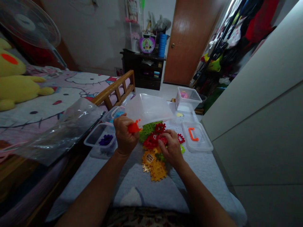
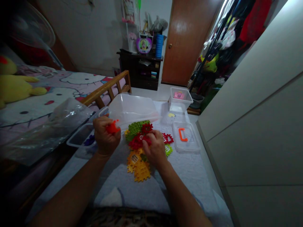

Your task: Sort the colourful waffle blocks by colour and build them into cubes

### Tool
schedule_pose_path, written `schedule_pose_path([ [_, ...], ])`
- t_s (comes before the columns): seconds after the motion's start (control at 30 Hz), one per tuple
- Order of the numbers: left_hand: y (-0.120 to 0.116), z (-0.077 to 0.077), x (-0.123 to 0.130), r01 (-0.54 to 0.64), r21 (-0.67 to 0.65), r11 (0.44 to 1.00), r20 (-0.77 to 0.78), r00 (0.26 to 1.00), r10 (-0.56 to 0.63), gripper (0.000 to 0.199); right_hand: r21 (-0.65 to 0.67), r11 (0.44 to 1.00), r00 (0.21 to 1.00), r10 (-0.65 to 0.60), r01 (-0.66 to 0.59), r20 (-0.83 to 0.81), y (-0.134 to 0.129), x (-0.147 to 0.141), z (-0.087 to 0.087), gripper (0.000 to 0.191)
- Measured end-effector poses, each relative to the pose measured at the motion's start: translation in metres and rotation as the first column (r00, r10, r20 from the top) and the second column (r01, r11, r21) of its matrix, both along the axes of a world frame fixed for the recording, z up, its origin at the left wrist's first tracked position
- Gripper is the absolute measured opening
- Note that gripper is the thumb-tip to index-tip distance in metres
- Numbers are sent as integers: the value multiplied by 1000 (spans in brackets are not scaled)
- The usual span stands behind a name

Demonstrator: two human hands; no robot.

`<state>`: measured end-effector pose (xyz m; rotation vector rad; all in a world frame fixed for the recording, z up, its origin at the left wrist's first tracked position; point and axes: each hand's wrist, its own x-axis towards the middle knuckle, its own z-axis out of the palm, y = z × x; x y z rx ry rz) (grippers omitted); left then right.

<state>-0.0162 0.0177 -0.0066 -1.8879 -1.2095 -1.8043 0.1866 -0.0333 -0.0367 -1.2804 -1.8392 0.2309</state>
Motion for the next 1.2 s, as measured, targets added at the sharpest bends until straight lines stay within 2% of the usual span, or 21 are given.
schedule_pose_path([
  [0.1,-1,-1,0,20,31,999,-10,1000,-19,23,-20,1000,999,11,-11,30,12,-6,3,23],
  [0.2,-1,-4,1,16,-22,1000,21,1000,-16,24,-54,998,995,41,-36,86,17,-13,2,31],
  [0.37,6,-11,5,2,-116,993,105,994,10,23,-109,993,981,55,-35,187,7,-14,2,17],
  [0.53,21,-14,16,4,-138,990,173,985,20,23,-136,991,976,19,10,215,-4,-3,4,16],
  [0.7,33,-9,22,22,-111,994,191,982,0,25,-197,980,988,38,-8,152,-1,11,5,12],
  [0.8,38,-4,22,26,-123,992,216,976,2,26,-179,982,992,-37,59,125,9,16,3,9],
  [0.83,40,-2,23,26,-138,990,227,974,6,27,-184,980,989,-49,74,138,12,16,2,12],
  [0.93,45,1,26,64,-173,983,283,959,-12,29,-252,967,979,14,39,205,18,10,-3,35],
  [1.0,48,1,29,115,-184,976,352,935,-44,31,-287,958,969,86,-16,234,17,1,-6,43],
  [1.2,55,1,39,230,-282,931,546,837,-42,34,-286,949,919,229,-136,322,7,-38,-4,40],
])
